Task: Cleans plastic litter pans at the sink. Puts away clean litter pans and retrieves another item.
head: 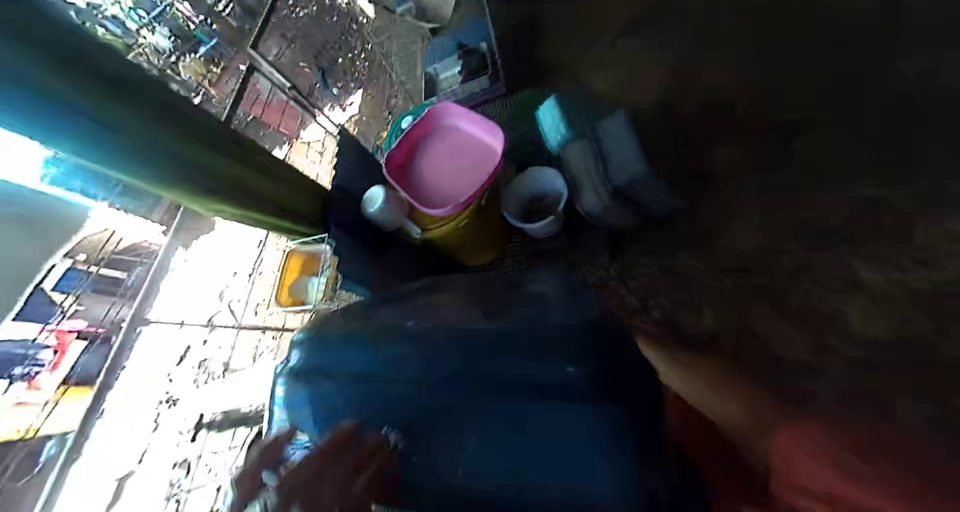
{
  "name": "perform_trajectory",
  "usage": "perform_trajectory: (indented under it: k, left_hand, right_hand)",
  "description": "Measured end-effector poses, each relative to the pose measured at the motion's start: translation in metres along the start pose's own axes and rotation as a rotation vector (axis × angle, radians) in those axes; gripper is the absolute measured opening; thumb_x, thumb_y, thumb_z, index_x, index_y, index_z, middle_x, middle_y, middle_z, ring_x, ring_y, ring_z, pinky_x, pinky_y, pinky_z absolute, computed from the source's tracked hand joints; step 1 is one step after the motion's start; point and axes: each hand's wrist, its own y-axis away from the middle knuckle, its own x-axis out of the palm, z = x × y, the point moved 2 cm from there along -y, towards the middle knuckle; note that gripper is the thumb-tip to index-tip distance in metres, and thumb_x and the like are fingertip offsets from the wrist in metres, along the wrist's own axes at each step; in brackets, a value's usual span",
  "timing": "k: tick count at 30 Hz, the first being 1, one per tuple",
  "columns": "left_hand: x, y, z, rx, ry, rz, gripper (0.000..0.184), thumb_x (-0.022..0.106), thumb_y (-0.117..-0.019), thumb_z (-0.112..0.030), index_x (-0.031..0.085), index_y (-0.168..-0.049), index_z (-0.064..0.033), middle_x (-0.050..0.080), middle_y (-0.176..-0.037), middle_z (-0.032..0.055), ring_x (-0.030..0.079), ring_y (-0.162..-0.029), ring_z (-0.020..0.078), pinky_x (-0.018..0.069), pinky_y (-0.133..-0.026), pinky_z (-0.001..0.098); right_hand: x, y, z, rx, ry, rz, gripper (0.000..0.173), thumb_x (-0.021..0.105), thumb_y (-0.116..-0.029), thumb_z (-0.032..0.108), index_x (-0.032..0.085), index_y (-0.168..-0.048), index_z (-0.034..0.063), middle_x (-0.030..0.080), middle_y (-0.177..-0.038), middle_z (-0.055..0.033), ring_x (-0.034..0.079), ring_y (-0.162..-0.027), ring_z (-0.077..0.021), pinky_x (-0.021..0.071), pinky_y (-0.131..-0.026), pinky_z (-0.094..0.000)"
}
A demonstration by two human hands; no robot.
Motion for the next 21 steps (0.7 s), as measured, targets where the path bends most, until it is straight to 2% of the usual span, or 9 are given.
perform_trajectory:
  k: [2,4,6,7,9,10,12,16,21]
  left_hand:
    - [0.064,-0.043,0.023,-0.031,-0.006,-0.125,0.021,0.055,-0.1015,-0.045,0.066,-0.113,-0.0309,0.062,-0.129,-0.0113,0.047,-0.136,0.0096,0.0189,-0.123,0.0426]
    - [0.142,-0.098,0.029,-0.195,0.048,-0.3,0.032,0.065,-0.0919,-0.051,0.065,-0.115,-0.0294,0.054,-0.139,-0.0016,0.038,-0.144,0.0155,0.023,-0.123,0.0428]
    - [0.225,-0.152,0.022,-0.478,0.365,-0.352,0.072,0.081,-0.0768,-0.034,0.055,-0.133,0.0019,0.041,-0.151,0.0229,0.037,-0.145,0.0221,0.036,-0.116,0.0357]
    - [0.268,-0.178,0.012,-0.688,0.628,-0.326,0.091,0.08,-0.074,-0.016,0.036,-0.148,0.012,0.038,-0.154,0.0234,0.045,-0.139,0.0175,0.0458,-0.108,0.0308]
    - [0.351,-0.226,-0.019,-1.169,1.26,-0.275,0.058,0.048,-0.0996,0.0,0.03,-0.154,-0.0051,0.059,-0.134,0.0075,0.065,-0.111,0.0114,0.0581,-0.088,0.0326]
    - [0.388,-0.246,-0.036,-1.39,1.482,-0.249,0.033,0.032,-0.1101,-0.015,0.046,-0.14,-0.009,0.07,-0.111,0.0056,0.07,-0.095,0.0148,0.0609,-0.079,0.0365]
    - [0.448,-0.274,-0.067,-1.628,1.637,-0.019,0.053,0.019,-0.1119,-0.043,0.056,-0.126,-0.007,0.072,-0.096,0.0095,0.072,-0.086,0.0195,0.0611,-0.074,0.0409]
    - [0.551,-0.306,-0.101,-1.716,1.468,0.444,0.062,0.024,-0.1109,-0.05,0.052,-0.137,-0.0004,0.065,-0.119,0.0213,0.065,-0.104,0.0307,0.0541,-0.088,0.0521]
    - [0.661,-0.391,-0.126,-1.587,1.272,0.619,0.066,0.032,-0.1099,-0.052,0.06,-0.129,0.0049,0.063,-0.124,0.0282,0.063,-0.115,0.0381,0.0506,-0.097,0.0573]
  right_hand:
    - [-0.063,-0.001,0.006,-0.084,-0.046,-0.177,0.029,0.04,-0.1101,0.005,0.05,-0.133,-0.0102,0.06,-0.122,-0.0205,0.059,-0.103,-0.0173,0.0485,-0.093,-0.029]
    - [-0.132,-0.013,0.015,-0.096,-0.144,-0.298,0.029,0.042,-0.1087,0.002,0.049,-0.134,-0.0126,0.06,-0.124,-0.0227,0.059,-0.103,-0.0193,0.0489,-0.094,-0.0313]
    - [-0.191,-0.008,0.036,-0.094,-0.273,-0.364,0.032,0.039,-0.1096,0.002,0.046,-0.138,-0.011,0.058,-0.129,-0.0231,0.058,-0.109,-0.0205,0.0469,-0.098,-0.0323]
    - [-0.226,-0.022,0.033,-0.128,-0.335,-0.377,0.033,0.038,-0.1103,0.004,0.045,-0.139,-0.01,0.057,-0.131,-0.023,0.057,-0.112,-0.0209,0.0466,-0.1,-0.0324]
    - [-0.315,-0.093,-0.018,-0.313,-0.487,-0.437,0.034,0.04,-0.1107,0.011,0.05,-0.136,-0.0087,0.062,-0.126,-0.0226,0.063,-0.109,-0.0228,0.0536,-0.095,-0.0372]
    - [-0.359,-0.129,-0.043,-0.428,-0.607,-0.457,0.032,0.037,-0.1111,0.013,0.049,-0.134,-0.0061,0.062,-0.118,-0.0185,0.063,-0.103,-0.0202,0.056,-0.088,-0.0371]
    - [-0.425,-0.154,-0.054,-0.56,-0.898,-0.523,0.029,0.035,-0.1112,0.019,0.049,-0.129,0.0008,0.061,-0.107,-0.0103,0.062,-0.093,-0.0158,0.0566,-0.08,-0.0376]
    - [-0.503,-0.129,-0.043,-0.551,-1.017,-0.828,0.039,0.038,-0.1117,0.024,0.043,-0.145,0.0036,0.057,-0.132,-0.0134,0.059,-0.114,-0.0201,0.0536,-0.095,-0.043]
    - [-0.554,-0.15,-0.045,-0.496,-0.936,-0.989,0.043,0.035,-0.1124,0.028,0.041,-0.148,0.0035,0.054,-0.139,-0.014,0.058,-0.12,-0.0214,0.052,-0.099,-0.0423]
